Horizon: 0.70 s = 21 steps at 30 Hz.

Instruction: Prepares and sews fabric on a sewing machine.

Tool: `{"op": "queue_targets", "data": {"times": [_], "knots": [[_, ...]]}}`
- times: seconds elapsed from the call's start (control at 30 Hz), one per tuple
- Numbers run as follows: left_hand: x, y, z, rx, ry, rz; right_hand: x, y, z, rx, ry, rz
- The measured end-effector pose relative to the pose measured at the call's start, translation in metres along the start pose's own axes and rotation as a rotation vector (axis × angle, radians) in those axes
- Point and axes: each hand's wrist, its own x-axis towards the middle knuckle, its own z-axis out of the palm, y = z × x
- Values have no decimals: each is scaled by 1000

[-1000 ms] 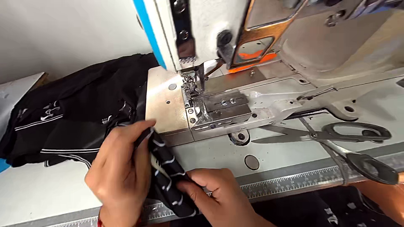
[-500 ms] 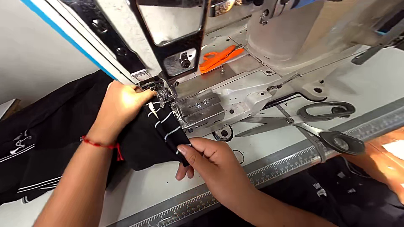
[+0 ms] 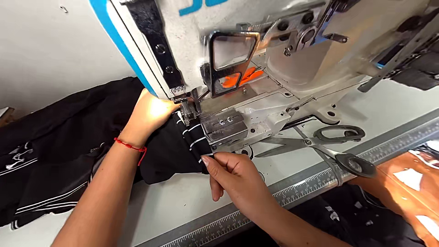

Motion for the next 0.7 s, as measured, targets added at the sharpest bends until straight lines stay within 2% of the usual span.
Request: {"op": "queue_targets", "data": {"times": [0.13,0.2,0.27,0.33,0.4,0.43,0.5,0.57,0.7], "knots": [[-2,2,-3,40,60,-39,7,-4,-3,9,-4,3],[-14,4,-10,132,119,16,6,-4,-4,18,-28,11],[-52,22,-26,217,196,126,6,-7,-8,31,-108,31],[-115,36,-27,142,233,291,7,-16,-11,106,-197,82],[-156,52,6,-45,177,463,8,-28,-9,201,-242,133],[-164,57,27,-84,220,502,9,-33,-7,228,-246,135],[-165,60,55,48,414,327,12,-41,-5,240,-235,115],[-147,65,58,159,549,153,15,-46,-5,233,-231,99],[-123,72,57,248,623,87,18,-48,-3,203,-218,66]]}}
